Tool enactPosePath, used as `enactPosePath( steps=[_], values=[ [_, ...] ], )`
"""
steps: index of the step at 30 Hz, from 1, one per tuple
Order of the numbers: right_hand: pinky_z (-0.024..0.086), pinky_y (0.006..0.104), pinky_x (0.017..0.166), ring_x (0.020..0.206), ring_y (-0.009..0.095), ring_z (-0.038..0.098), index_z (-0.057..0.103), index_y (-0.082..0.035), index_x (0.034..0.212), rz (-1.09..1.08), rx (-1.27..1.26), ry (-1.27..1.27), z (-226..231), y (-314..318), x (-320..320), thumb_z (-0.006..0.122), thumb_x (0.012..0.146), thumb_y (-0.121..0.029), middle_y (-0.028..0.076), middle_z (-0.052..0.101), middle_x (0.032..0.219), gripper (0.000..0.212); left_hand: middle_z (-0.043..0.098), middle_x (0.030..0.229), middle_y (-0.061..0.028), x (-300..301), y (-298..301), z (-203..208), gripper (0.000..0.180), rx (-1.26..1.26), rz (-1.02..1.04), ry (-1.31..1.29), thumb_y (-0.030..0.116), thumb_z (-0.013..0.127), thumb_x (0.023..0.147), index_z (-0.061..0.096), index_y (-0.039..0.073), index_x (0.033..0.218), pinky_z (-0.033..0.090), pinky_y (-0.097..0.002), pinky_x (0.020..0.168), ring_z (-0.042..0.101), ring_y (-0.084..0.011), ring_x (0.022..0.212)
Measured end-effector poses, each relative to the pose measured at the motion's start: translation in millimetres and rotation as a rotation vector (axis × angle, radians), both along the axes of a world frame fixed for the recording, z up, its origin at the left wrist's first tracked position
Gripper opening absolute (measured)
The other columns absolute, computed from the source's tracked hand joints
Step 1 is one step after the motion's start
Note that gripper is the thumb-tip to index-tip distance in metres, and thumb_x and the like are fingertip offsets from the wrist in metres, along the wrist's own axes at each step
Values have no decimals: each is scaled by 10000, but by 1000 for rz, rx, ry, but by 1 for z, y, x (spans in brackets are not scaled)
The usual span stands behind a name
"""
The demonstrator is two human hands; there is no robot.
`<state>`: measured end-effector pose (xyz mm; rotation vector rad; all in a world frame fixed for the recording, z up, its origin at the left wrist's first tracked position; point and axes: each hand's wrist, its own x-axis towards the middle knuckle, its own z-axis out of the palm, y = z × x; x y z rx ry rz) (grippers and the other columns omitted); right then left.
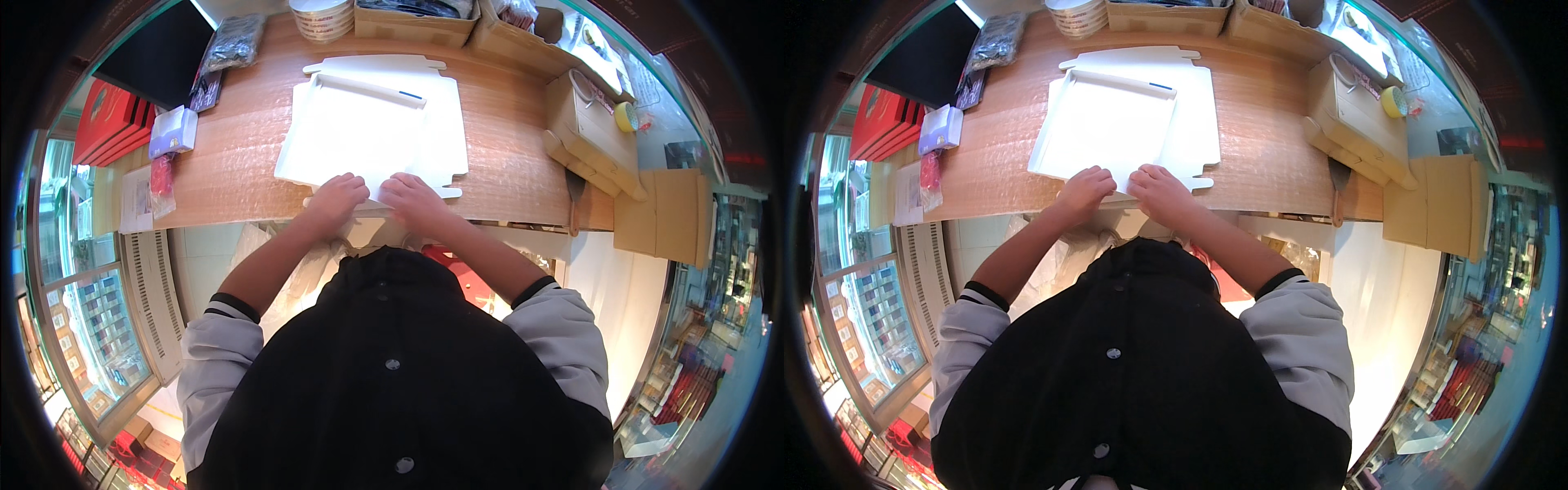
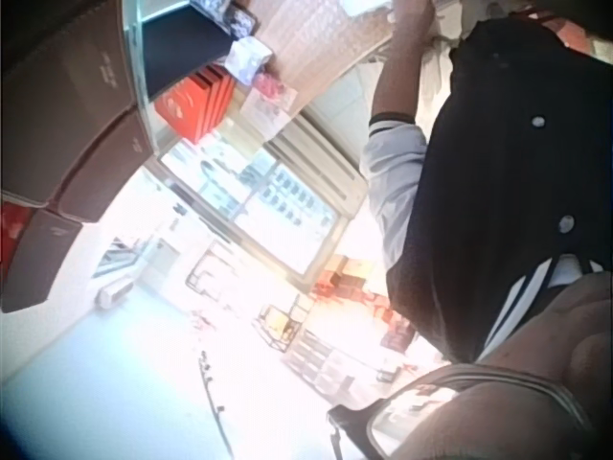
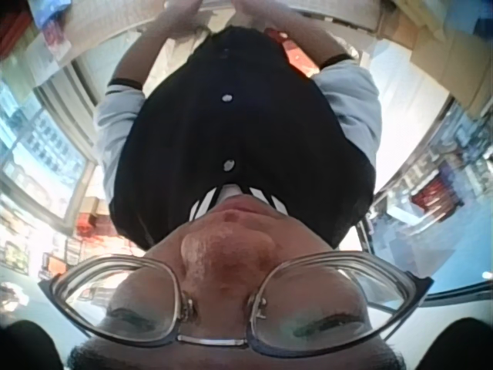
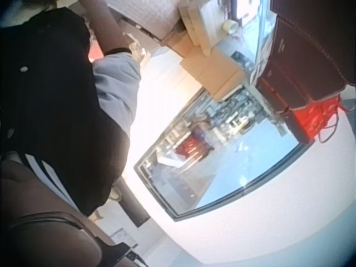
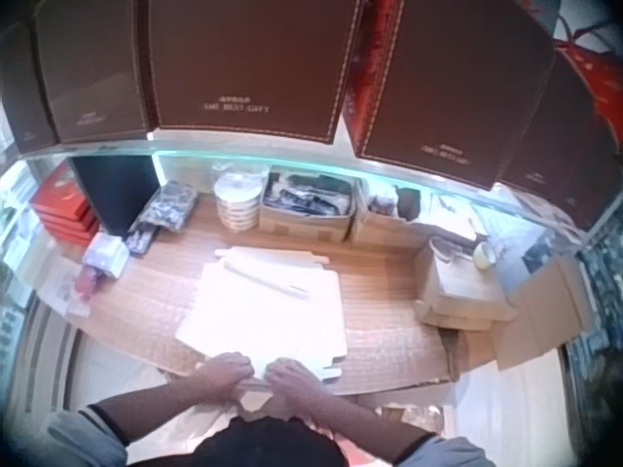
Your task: The person unpacks a plastic-wrapped stack of white cardboard boxes, removes the packaging, and assembles each box by folding and interlocking the flaps. The person repeatedly picks up flat-packed boxes, folds the sides, and secures the structure on a wooden counter.
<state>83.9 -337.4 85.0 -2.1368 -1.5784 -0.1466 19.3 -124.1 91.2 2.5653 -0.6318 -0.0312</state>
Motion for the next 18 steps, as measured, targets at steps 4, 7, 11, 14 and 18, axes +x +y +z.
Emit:
enactPosePath(
  steps=[4, 7, 11, 14, 18],
  values=[
    [399, 346, 854, 953, 212, 499, 587, -88, 856, 104, -288, 15, 10, 3, 16, 703, 671, -172, 42, 540, 925, 234, 524, 837, -65, 1, 7, -4, 55, -5, -4, -25, 84, 527, 761, 546, 83, 812, 426, -358, 762, 517, -248, 859],
    [392, 342, 851, 940, 214, 497, 592, -87, 833, 145, -362, 18, 23, 8, 22, 741, 655, -228, 45, 538, 904, 271, 526, 825, -63, 0, 8, -1, 25, -72, 29, -37, 100, 543, 800, 545, 77, 810, 420, -364, 748, 514, -254, 840],
    [386, 343, 852, 940, 217, 494, 594, -89, 795, 196, -298, 52, 23, 10, 29, 762, 643, -266, 50, 531, 886, 288, 530, 839, -62, -3, 10, -5, 36, -120, 62, -40, 108, 559, 795, 546, 79, 812, 414, -369, 758, 512, -257, 857],
    [382, 356, 856, 936, 221, 488, 592, -98, 780, 180, -231, 17, 20, 4, 24, 748, 659, -263, 46, 518, 881, 257, 532, 843, -65, -6, 14, -23, 54, -163, 85, -69, 117, 572, 789, 548, 80, 819, 413, -374, 763, 511, -262, 865],
    [374, 383, 843, 921, 222, 505, 593, -108, 793, 83, -204, -34, 7, 1, 9, 697, 705, -233, 45, 530, 863, 185, 545, 862, -69, -13, 3, -42, 75, -108, 160, -87, 127, 583, 795, 562, 90, 858, 415, -377, 791, 516, -259, 900]
  ],
)
